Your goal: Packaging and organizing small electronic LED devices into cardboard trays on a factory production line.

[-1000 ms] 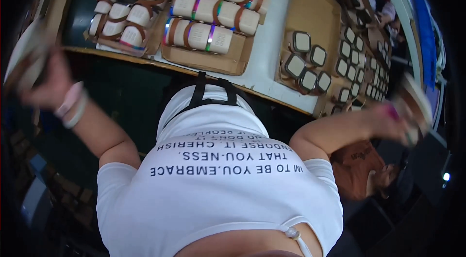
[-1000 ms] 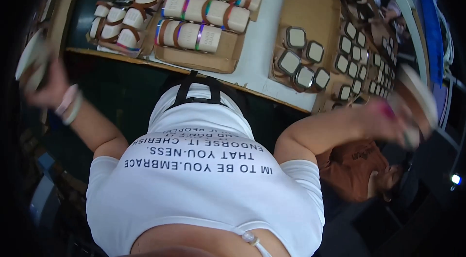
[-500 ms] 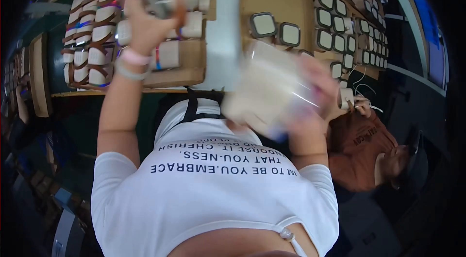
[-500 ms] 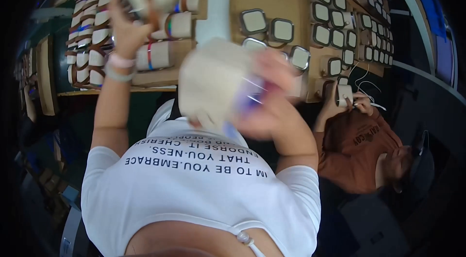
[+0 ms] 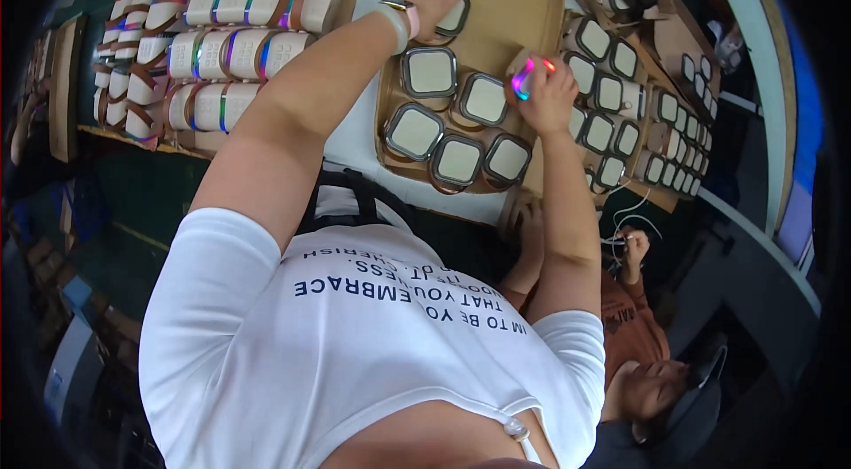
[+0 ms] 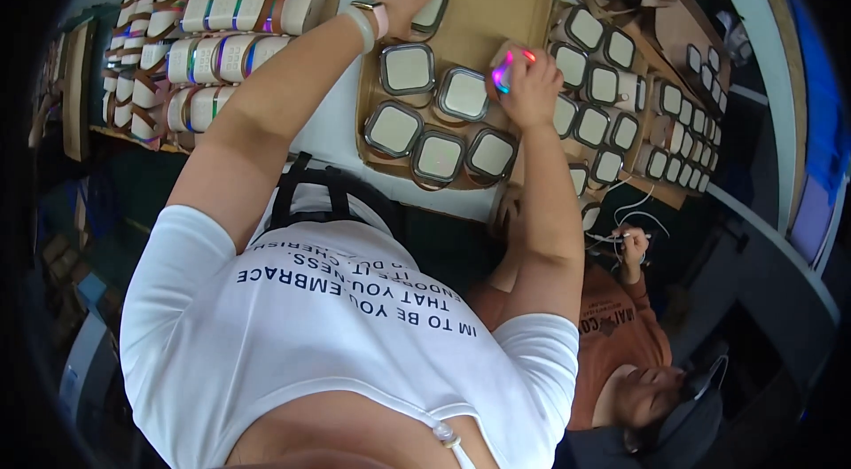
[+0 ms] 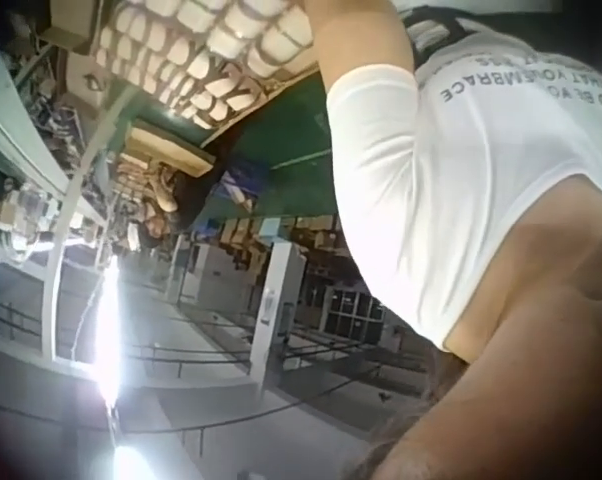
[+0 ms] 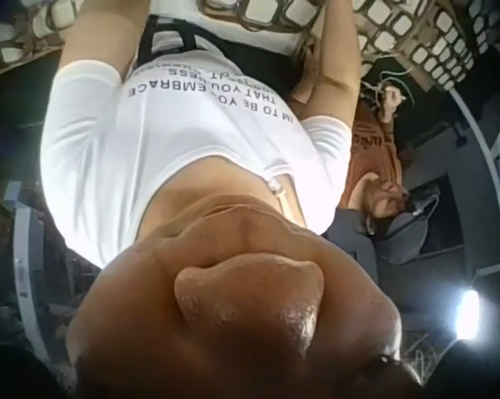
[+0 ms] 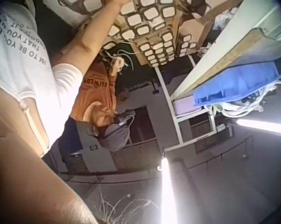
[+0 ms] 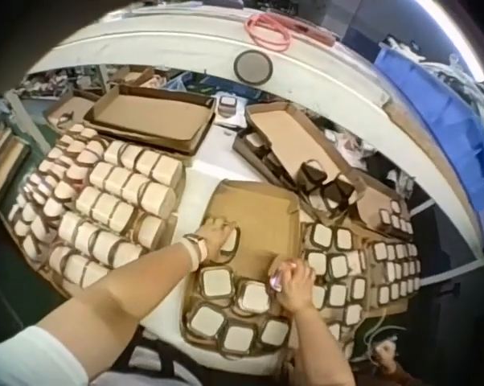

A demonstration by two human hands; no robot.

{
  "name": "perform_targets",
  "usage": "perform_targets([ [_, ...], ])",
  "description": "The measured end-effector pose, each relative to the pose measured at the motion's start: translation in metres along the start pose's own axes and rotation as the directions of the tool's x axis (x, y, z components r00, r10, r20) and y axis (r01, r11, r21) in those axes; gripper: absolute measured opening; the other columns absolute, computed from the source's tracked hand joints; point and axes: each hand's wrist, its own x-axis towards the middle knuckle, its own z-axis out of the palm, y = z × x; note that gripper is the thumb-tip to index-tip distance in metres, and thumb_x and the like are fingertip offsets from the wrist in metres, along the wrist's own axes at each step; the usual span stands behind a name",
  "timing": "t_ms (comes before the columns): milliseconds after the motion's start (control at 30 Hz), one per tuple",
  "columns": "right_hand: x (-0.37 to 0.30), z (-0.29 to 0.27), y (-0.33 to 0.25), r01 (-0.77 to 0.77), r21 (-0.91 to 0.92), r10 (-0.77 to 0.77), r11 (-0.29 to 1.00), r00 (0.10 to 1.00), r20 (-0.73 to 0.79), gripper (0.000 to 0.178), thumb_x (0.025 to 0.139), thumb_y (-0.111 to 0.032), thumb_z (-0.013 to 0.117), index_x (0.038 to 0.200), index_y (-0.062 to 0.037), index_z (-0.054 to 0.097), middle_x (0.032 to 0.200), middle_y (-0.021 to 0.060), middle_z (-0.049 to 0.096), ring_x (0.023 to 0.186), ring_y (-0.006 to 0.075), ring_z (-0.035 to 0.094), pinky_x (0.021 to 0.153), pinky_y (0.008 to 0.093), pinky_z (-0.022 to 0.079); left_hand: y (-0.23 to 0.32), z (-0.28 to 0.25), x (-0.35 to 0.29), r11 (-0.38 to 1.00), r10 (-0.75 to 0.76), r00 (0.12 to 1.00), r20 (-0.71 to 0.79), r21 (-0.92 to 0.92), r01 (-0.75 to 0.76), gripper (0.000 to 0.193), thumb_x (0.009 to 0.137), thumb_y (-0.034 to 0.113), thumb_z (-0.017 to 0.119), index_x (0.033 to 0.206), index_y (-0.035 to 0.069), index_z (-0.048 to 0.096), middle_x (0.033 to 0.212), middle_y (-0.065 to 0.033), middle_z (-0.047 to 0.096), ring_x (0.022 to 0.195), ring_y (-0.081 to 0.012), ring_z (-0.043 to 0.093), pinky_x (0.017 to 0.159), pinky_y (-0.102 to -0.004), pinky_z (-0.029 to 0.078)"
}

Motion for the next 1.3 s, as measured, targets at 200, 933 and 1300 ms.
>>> perform_targets([
  [200,-0.018,-0.014,-0.006,0.001,0.327,-0.085,0.945,0.966,0.244,0.051,0.071,-0.027,0.070,0.115,-0.0088,0.052,0.116,0.0184,0.047,0.105,0.0390,0.048,0.083,0.0486,0.043,0.025,-0.009,-0.090,0.953,-0.068,0.972,-0.223,-0.302,-0.002,0.094,0.063,0.017,0.073,0.143,0.012,0.024,0.137,-0.0297,0.029,0.125,-0.0460,0.033,0.106,-0.0442,0.033],
  [933,0.027,-0.084,-0.199,-0.119,0.564,-0.106,0.817,0.930,0.351,0.052,0.081,-0.017,0.064,0.129,-0.0066,0.048,0.128,0.0198,0.051,0.118,0.0336,0.050,0.097,0.0388,0.040,-0.194,-0.094,-0.391,0.408,-0.912,0.266,-0.311,-0.632,0.659,0.051,0.086,0.030,0.058,0.119,-0.008,0.051,0.111,-0.0266,0.060,0.105,-0.0374,0.057,0.092,-0.0392,0.044],
  [1300,0.082,-0.031,-0.416,0.318,0.551,-0.473,0.771,0.866,0.163,0.050,0.077,-0.007,0.059,0.126,-0.0098,0.049,0.133,0.0140,0.045,0.127,0.0319,0.039,0.102,0.0412,0.036,-0.203,-0.066,-0.395,0.361,-0.913,0.364,-0.186,-0.783,0.506,0.040,0.091,0.029,0.050,0.116,-0.001,0.057,0.112,-0.0233,0.061,0.106,-0.0357,0.057,0.093,-0.0370,0.042],
])
